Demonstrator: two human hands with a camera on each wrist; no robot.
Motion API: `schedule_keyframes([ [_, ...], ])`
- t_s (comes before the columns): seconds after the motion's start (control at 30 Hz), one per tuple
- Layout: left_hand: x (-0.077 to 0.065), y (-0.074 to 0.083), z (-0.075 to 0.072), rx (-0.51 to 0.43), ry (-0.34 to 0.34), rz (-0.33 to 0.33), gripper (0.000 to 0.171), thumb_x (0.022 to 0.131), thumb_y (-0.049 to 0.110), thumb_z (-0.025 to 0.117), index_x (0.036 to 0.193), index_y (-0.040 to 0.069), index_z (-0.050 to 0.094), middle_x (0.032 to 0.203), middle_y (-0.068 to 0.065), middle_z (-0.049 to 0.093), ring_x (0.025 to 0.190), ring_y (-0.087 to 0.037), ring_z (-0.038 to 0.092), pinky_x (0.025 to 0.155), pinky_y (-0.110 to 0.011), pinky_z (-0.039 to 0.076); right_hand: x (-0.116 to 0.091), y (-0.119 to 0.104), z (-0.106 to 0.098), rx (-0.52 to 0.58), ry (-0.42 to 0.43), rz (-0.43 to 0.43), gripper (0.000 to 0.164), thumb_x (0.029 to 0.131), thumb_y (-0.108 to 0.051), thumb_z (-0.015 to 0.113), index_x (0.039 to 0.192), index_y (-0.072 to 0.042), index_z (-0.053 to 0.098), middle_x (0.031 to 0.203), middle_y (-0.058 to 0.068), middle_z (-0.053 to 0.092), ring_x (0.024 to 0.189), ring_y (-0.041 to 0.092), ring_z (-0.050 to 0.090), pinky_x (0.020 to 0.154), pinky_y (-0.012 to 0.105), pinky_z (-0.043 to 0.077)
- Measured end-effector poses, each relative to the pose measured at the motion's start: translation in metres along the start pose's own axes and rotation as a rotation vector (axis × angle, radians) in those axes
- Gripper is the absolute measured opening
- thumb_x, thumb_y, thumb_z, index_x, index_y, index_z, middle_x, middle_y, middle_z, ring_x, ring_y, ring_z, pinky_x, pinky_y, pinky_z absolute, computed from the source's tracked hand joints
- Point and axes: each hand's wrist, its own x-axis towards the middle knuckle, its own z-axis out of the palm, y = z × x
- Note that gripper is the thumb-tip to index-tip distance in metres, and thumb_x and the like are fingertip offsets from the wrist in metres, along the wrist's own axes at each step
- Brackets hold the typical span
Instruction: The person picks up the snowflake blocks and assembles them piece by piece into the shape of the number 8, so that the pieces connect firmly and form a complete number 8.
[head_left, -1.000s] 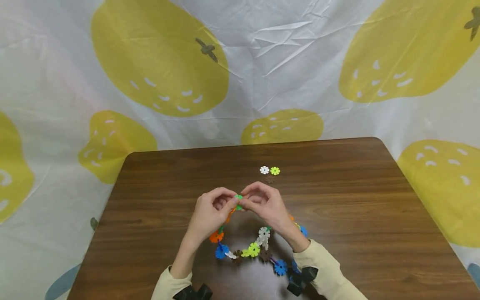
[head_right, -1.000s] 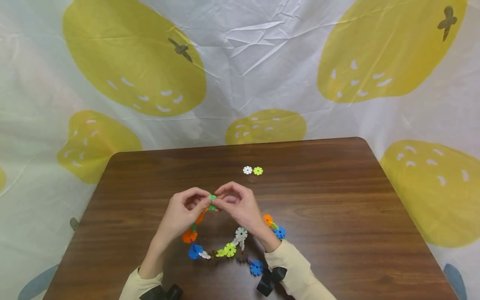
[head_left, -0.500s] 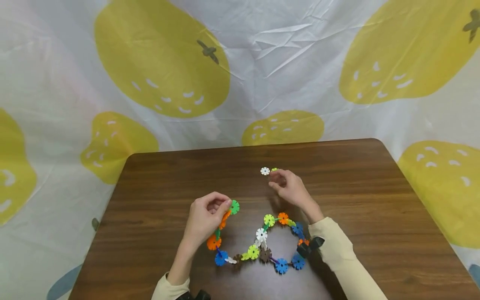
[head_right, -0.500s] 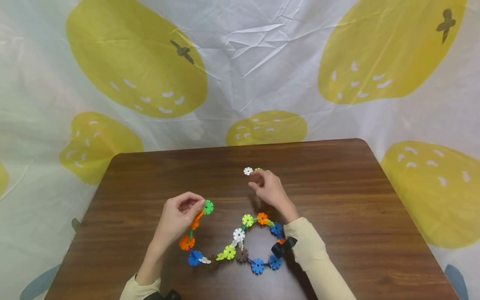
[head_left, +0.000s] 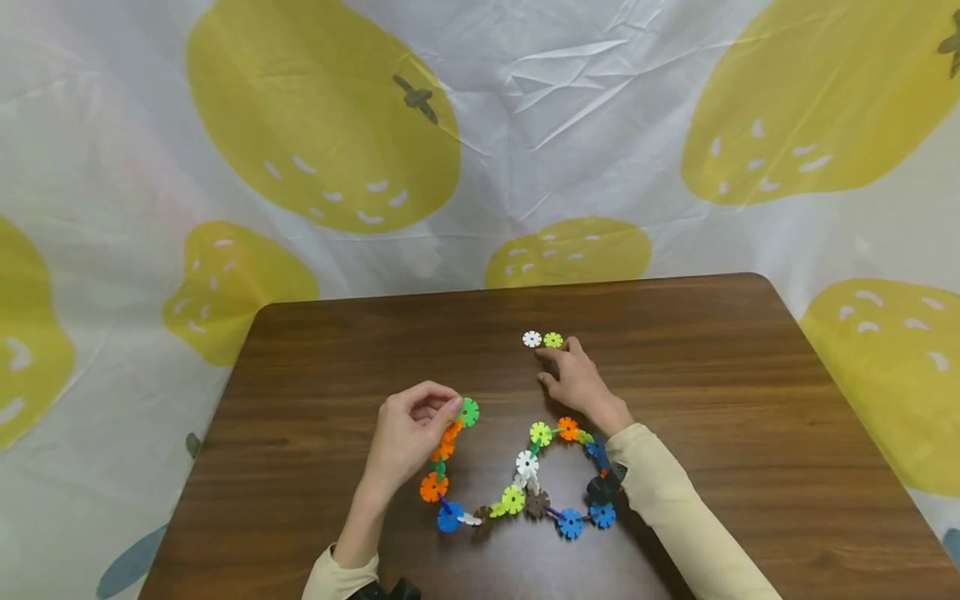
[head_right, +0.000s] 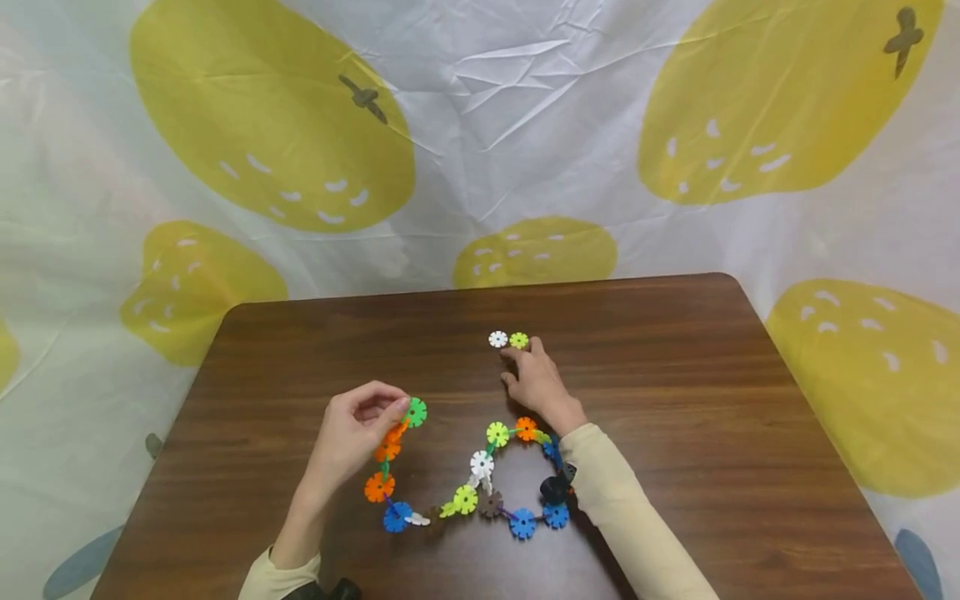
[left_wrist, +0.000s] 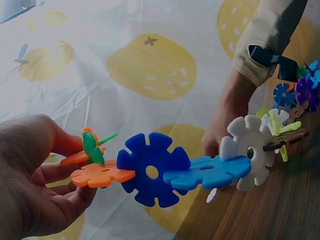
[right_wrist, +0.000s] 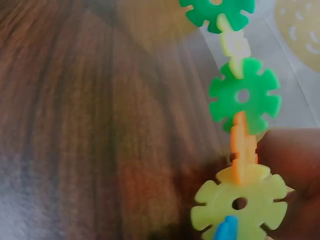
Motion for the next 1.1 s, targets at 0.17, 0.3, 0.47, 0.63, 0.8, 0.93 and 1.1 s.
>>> schedule_keyframes([
  [0.17, 0.0, 0.0, -0.002, -0.019, -0.014, -0.002, 0.008, 0.091, 0.011, 0.076, 0.094, 0.003, 0.075, 0.081, -0.012, 0.072, 0.061, -0.008, 0.06, 0.057, -0.018, 0.053, -0.004, 0.0, 0.002, -0.002, 0.065, -0.035, 0.028, 0.089, -0.008, 0.074, 0.116, 0.0, 0.072, 0.107, 0.02, 0.054, 0.088, 0.03, 0.053, 0.079, 0.046, 0.052],
  [0.3, 0.0, 0.0, -0.002, -0.026, -0.026, -0.011, 0.009, 0.092, 0.011, 0.075, 0.094, 0.003, 0.075, 0.082, -0.013, 0.071, 0.062, -0.009, 0.061, 0.058, -0.017, 0.053, -0.006, 0.0, 0.003, -0.009, 0.087, -0.055, 0.015, 0.088, -0.008, 0.077, 0.101, -0.002, 0.074, 0.104, 0.016, 0.057, 0.088, 0.031, 0.059, 0.081, 0.048, 0.055],
  [0.47, 0.001, 0.001, -0.002, -0.028, -0.035, -0.013, 0.009, 0.091, 0.011, 0.075, 0.094, 0.002, 0.075, 0.081, -0.014, 0.071, 0.062, -0.008, 0.06, 0.057, -0.017, 0.052, -0.007, 0.0, 0.004, -0.018, 0.103, -0.087, 0.009, 0.085, -0.006, 0.079, 0.092, -0.004, 0.074, 0.1, 0.013, 0.064, 0.09, 0.034, 0.065, 0.084, 0.049, 0.057],
  [0.63, 0.003, 0.001, -0.004, -0.028, -0.04, 0.0, 0.011, 0.092, 0.012, 0.075, 0.095, 0.002, 0.075, 0.081, -0.014, 0.072, 0.061, -0.007, 0.059, 0.056, -0.017, 0.051, -0.005, -0.001, 0.001, 0.022, 0.055, -0.066, 0.016, 0.083, -0.004, 0.079, 0.099, -0.005, 0.074, 0.097, 0.013, 0.068, 0.093, 0.032, 0.064, 0.083, 0.048, 0.057],
  [0.8, 0.004, -0.001, -0.006, -0.026, -0.037, 0.009, 0.012, 0.092, 0.013, 0.076, 0.095, 0.002, 0.075, 0.082, -0.015, 0.072, 0.061, -0.007, 0.06, 0.056, -0.017, 0.052, -0.003, -0.003, -0.003, 0.071, -0.048, -0.04, 0.025, 0.081, -0.005, 0.081, 0.104, -0.003, 0.071, 0.091, 0.011, 0.07, 0.088, 0.027, 0.064, 0.081, 0.045, 0.056],
  [0.93, 0.003, -0.002, -0.008, -0.035, -0.024, 0.004, 0.012, 0.091, 0.012, 0.076, 0.094, 0.001, 0.075, 0.083, -0.015, 0.073, 0.063, -0.008, 0.063, 0.059, -0.018, 0.055, -0.004, -0.003, -0.007, 0.086, -0.101, -0.024, 0.02, 0.081, -0.007, 0.083, 0.097, -0.004, 0.072, 0.086, 0.007, 0.072, 0.081, 0.02, 0.067, 0.079, 0.041, 0.058],
  [1.1, 0.003, -0.003, -0.008, -0.041, -0.019, 0.005, 0.012, 0.091, 0.011, 0.076, 0.095, 0.0, 0.075, 0.083, -0.016, 0.072, 0.064, -0.008, 0.064, 0.061, -0.018, 0.056, -0.012, -0.008, -0.019, 0.136, -0.116, -0.006, 0.012, 0.084, -0.002, 0.079, 0.094, -0.006, 0.075, 0.085, 0.005, 0.074, 0.076, 0.015, 0.067, 0.074, 0.035, 0.059],
])
